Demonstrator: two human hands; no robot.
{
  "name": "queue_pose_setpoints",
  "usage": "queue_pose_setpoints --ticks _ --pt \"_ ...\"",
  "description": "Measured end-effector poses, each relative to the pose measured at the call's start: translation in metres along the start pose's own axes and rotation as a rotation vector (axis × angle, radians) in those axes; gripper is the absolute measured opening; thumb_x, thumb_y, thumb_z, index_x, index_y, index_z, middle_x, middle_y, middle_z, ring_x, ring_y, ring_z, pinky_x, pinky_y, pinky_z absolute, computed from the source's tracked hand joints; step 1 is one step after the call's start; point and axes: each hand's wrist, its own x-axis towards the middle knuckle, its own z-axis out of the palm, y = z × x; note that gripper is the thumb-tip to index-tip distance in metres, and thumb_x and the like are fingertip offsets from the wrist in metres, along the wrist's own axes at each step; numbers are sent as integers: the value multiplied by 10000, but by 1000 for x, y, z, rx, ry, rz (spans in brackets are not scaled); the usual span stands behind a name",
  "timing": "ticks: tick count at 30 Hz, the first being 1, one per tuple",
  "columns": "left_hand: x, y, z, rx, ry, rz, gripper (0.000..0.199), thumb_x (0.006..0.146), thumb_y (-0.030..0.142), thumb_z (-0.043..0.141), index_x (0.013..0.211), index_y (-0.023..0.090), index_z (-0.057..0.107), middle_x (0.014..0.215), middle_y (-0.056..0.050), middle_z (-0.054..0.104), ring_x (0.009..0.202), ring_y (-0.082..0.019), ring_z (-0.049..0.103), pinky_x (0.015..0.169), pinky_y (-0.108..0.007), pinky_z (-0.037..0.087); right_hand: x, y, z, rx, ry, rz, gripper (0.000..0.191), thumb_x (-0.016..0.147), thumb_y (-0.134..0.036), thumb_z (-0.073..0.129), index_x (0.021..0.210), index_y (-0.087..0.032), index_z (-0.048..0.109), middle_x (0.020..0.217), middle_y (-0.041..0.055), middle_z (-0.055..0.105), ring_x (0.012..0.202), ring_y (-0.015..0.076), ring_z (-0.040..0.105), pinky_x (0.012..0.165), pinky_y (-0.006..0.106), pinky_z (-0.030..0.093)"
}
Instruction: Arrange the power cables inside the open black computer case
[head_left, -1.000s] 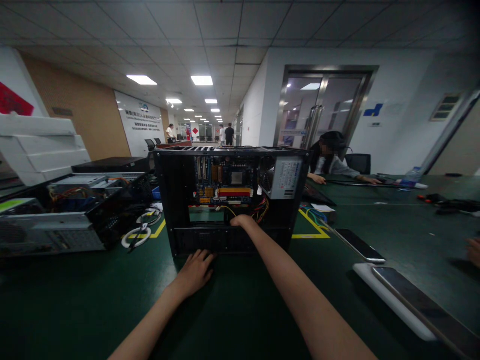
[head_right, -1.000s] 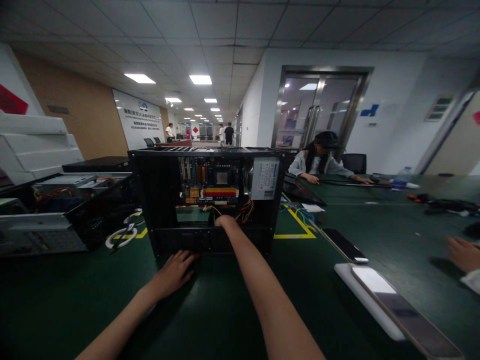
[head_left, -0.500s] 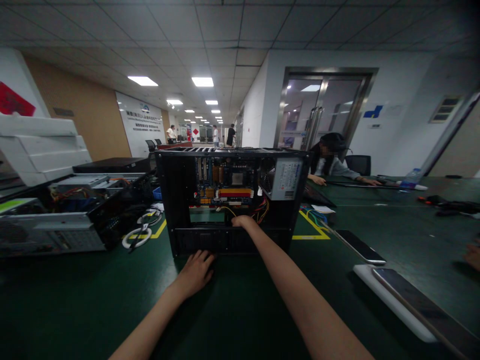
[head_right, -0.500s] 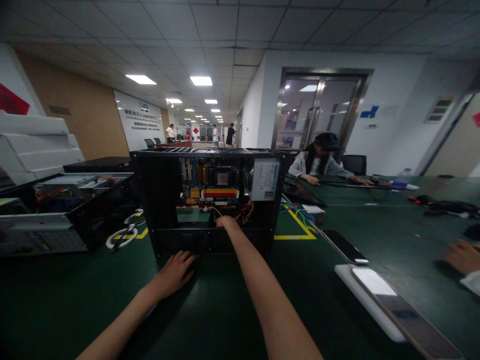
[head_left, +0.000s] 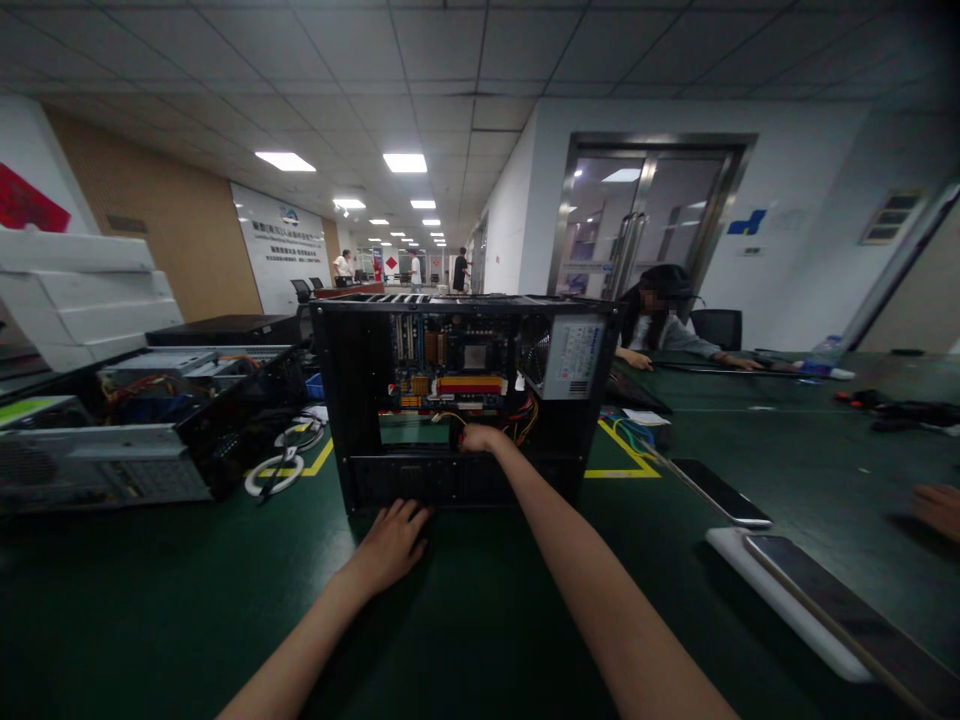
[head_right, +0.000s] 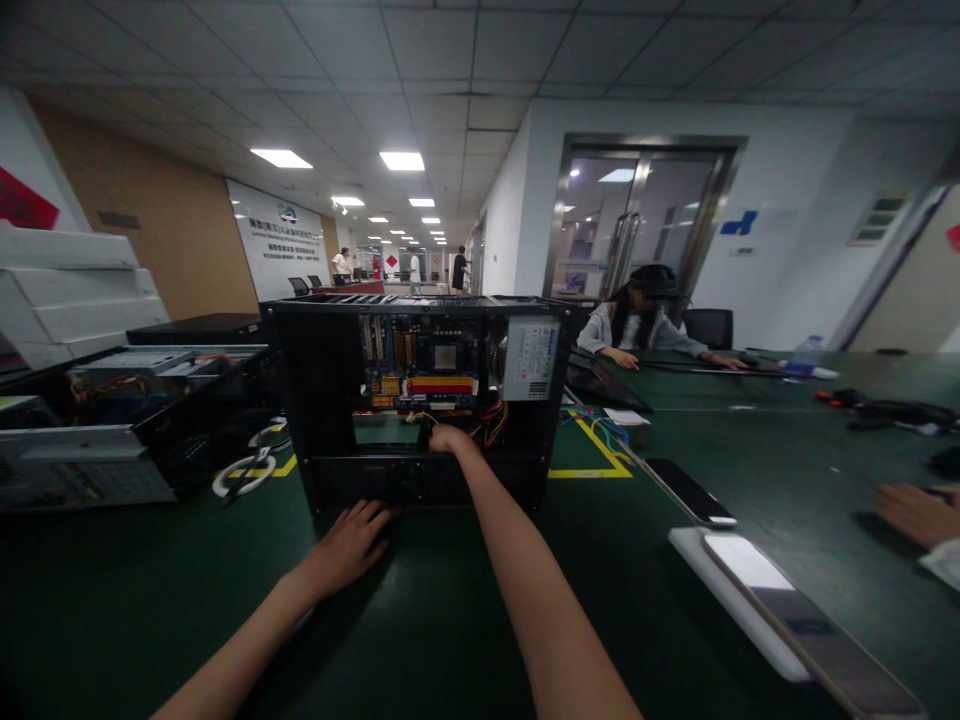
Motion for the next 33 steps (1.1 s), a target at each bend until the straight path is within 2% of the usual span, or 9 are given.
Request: queue_pose_setpoints --ticks 4,7,13,18,23,33 --pt "1 0 1 -2 10 1 423 758 227 389 1177 264 341 1144 -44 414 1056 -223 364 864 -387 315 -5 -3 -1 443 59 116 129 693 -108 459 774 -115 559 697 63 622 597 138 587 558 234 454" --pt "0 0 1 -2 14 4 425 754 221 396 1174 262 345 1142 -44 417 1051 -222 367 861 -383 319 -6 0 -5 798 63 173 131 763 -145 392 833 -150 502 643 16 588 504 90 555 569 254 465" --pt "-1 1 -2 -16 10 10 411 765 236 391 1173 264 346 1145 -45 413 1055 -220 364 866 -381 316 -8 11 -14 1205 42 339 128 814 -161 316 763 -152 433 724 19 549 572 72 549 630 263 468" --pt "0 0 -3 -24 1 3 414 767 241 387 1177 271 338 1151 -43 411 1067 -220 358 875 -393 308 -14 14 -19 1370 -17 357 136 819 -143 318 714 -142 405 806 41 541 670 89 563 659 285 452" --pt "0 0 -1 -16 2 3 414 764 236 388 1175 266 342 1150 -46 411 1066 -224 360 869 -395 316 -18 13 -21 1468 -49 342 141 819 -116 315 699 -149 381 786 31 532 703 92 559 646 262 444" --pt "0 2 -4 -15 -13 -7 407 765 244 386 1170 266 348 1154 -44 410 1069 -225 362 878 -397 306 -19 11 -22 1469 25 355 146 809 -101 308 685 -159 357 796 18 512 726 93 552 654 274 447"
